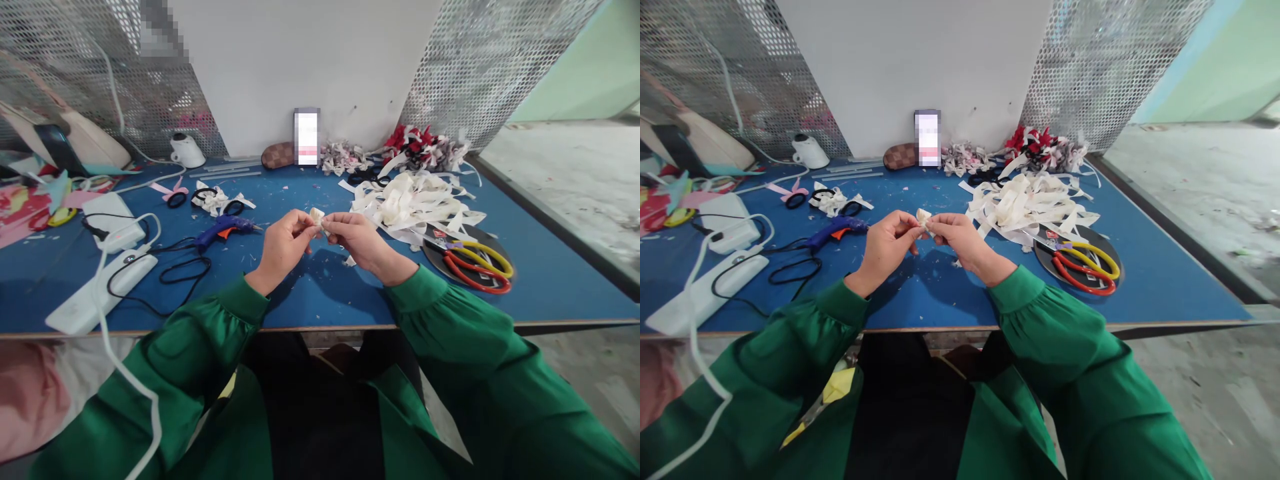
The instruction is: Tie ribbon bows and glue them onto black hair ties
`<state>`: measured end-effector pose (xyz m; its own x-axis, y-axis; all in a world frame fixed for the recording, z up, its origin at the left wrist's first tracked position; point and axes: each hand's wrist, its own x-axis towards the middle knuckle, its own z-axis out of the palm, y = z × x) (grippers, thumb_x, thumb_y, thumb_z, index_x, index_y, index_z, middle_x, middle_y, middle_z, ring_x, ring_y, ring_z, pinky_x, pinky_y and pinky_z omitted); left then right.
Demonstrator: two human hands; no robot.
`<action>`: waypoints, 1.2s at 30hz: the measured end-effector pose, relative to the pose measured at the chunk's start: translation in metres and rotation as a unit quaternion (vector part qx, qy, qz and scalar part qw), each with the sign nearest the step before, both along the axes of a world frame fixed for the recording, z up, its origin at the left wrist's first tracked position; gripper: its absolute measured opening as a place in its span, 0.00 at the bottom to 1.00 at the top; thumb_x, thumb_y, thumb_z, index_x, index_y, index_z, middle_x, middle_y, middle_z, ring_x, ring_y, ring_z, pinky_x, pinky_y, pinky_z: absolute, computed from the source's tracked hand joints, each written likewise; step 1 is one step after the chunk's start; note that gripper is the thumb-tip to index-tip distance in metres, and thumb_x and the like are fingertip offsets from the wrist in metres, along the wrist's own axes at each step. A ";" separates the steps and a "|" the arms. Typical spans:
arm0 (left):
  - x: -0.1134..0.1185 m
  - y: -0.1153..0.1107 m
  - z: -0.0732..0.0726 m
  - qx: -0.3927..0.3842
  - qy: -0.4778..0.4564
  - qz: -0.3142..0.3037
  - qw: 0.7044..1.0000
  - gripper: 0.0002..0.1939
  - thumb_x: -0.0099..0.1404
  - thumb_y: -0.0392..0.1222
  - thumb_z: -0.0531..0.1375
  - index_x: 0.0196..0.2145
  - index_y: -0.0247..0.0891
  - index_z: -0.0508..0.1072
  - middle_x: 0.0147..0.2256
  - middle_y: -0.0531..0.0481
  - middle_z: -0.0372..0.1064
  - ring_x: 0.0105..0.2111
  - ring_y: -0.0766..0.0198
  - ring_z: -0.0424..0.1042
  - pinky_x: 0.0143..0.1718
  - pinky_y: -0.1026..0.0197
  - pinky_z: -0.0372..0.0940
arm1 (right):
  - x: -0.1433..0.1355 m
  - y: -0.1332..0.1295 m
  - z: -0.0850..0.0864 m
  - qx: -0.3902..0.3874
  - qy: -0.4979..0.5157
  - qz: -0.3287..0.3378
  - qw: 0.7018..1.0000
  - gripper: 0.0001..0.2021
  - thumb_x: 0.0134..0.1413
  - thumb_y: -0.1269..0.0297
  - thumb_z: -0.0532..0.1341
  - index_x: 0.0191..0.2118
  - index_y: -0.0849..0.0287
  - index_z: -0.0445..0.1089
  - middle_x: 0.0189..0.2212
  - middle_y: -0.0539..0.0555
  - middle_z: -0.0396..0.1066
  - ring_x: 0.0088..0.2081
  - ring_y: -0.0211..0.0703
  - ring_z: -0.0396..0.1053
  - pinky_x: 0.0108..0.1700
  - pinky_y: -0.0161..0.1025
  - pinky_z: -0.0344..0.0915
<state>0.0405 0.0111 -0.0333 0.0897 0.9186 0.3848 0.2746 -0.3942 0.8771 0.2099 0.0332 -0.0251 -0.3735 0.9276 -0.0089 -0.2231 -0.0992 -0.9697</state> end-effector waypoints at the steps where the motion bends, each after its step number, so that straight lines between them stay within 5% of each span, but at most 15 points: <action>1: 0.000 0.000 0.000 0.007 0.008 0.004 1.000 0.10 0.65 0.46 0.63 0.34 0.39 0.68 0.28 0.54 0.77 0.17 0.71 0.69 0.21 0.67 0.63 | 0.000 0.000 0.000 0.017 -0.008 -0.006 1.000 0.11 0.44 0.58 0.69 0.26 0.60 0.73 0.22 0.48 0.69 0.23 0.31 0.57 0.27 0.34 0.53; 7: -0.003 0.000 0.001 0.018 0.079 -0.005 0.997 0.09 0.70 0.45 0.59 0.35 0.39 0.66 0.28 0.54 0.75 0.20 0.70 0.70 0.25 0.65 0.64 | -0.001 -0.002 0.001 0.076 -0.047 -0.018 0.996 0.13 0.47 0.54 0.68 0.26 0.59 0.71 0.24 0.50 0.70 0.26 0.34 0.58 0.29 0.36 0.55; 15: -0.002 0.006 0.004 -0.103 -0.072 -0.127 0.984 0.11 0.71 0.47 0.56 0.34 0.39 0.62 0.29 0.53 0.72 0.23 0.68 0.73 0.30 0.63 0.69 | 0.000 0.000 0.003 0.089 -0.050 -0.024 0.994 0.13 0.46 0.55 0.69 0.26 0.59 0.71 0.23 0.49 0.69 0.26 0.34 0.60 0.30 0.36 0.56; 21: -0.001 0.003 0.005 -0.082 -0.039 -0.086 0.992 0.16 0.64 0.50 0.65 0.35 0.39 0.64 0.26 0.54 0.73 0.19 0.69 0.70 0.23 0.65 0.65 | 0.002 0.000 0.000 0.027 -0.032 -0.009 0.999 0.16 0.44 0.52 0.70 0.26 0.59 0.70 0.20 0.48 0.67 0.24 0.33 0.58 0.28 0.35 0.54; 25: -0.003 0.003 0.003 -0.052 -0.002 -0.084 0.995 0.14 0.69 0.51 0.60 0.34 0.39 0.64 0.25 0.54 0.72 0.19 0.70 0.69 0.23 0.66 0.64 | 0.002 -0.001 0.001 0.046 -0.043 -0.013 0.998 0.16 0.44 0.52 0.71 0.24 0.59 0.69 0.21 0.48 0.66 0.25 0.33 0.59 0.28 0.35 0.55; 31: -0.003 0.002 0.006 -0.105 -0.070 -0.127 0.984 0.19 0.70 0.58 0.56 0.33 0.39 0.63 0.27 0.52 0.72 0.20 0.69 0.71 0.25 0.64 0.68 | 0.003 0.001 0.000 0.037 -0.043 -0.007 0.998 0.15 0.45 0.54 0.70 0.25 0.59 0.70 0.21 0.48 0.66 0.25 0.33 0.59 0.29 0.35 0.56; 36: -0.001 0.002 0.006 -0.089 -0.026 -0.105 0.990 0.20 0.63 0.56 0.65 0.33 0.39 0.62 0.26 0.53 0.73 0.19 0.69 0.70 0.22 0.66 0.65 | 0.002 -0.001 0.000 0.019 -0.026 0.002 0.999 0.14 0.44 0.54 0.71 0.25 0.59 0.70 0.21 0.48 0.67 0.25 0.33 0.59 0.28 0.35 0.55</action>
<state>0.0392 0.0130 -0.0269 0.2702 0.9356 0.2274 0.1548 -0.2753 0.9488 0.2122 0.0326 -0.0250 -0.3764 0.9264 0.0075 -0.1716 -0.0617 -0.9832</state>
